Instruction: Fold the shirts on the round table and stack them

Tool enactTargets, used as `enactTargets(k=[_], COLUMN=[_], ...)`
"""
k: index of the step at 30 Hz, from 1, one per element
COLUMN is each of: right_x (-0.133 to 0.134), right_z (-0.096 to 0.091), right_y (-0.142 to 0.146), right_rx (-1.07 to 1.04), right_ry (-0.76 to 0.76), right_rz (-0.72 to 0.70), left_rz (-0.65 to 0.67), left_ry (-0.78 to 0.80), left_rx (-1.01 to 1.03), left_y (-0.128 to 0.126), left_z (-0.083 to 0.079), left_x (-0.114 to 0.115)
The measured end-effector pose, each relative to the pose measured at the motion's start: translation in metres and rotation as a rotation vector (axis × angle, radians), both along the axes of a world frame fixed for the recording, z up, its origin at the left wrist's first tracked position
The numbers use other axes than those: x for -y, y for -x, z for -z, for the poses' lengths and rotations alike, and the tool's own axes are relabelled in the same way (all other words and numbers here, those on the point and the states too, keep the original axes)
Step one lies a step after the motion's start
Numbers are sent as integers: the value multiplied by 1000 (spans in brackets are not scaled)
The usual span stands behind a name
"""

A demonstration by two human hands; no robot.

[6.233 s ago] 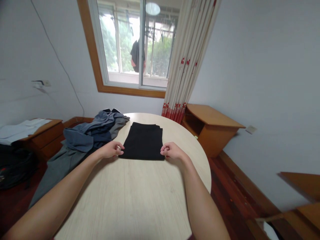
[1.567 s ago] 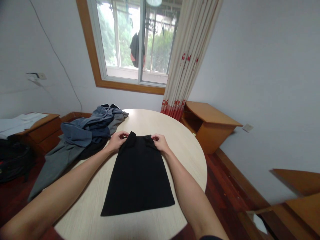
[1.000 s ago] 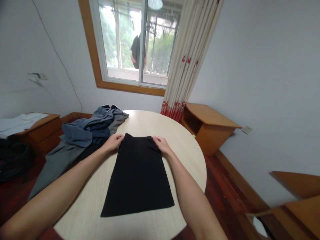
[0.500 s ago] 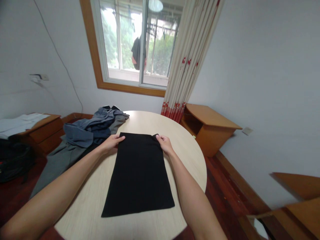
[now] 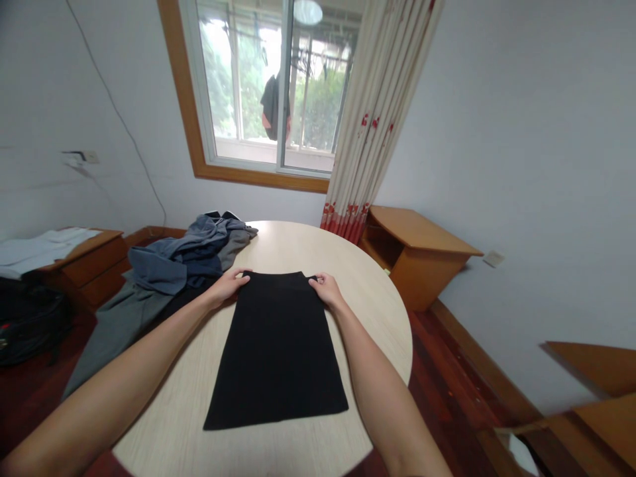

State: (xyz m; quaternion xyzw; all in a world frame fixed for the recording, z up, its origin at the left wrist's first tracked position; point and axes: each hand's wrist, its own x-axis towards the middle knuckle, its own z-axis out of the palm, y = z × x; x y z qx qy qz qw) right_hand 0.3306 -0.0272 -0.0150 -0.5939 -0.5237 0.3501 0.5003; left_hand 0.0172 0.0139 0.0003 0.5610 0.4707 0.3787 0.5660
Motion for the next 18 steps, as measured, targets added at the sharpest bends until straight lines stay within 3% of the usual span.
enactTargets(k=[8, 13, 18], right_x=[-8, -10, -9], right_z=[7, 6, 4], right_y=[-3, -1, -2], right_rx=[226, 316, 134], right_ry=[-84, -140, -129], right_rz=[108, 156, 90], left_rz=[-42, -141, -166], left_ry=[-33, -81, -10], left_rx=[-2, 78, 186], left_y=[3, 3, 0], left_z=[0, 3, -5], left_x=[-3, -5, -3])
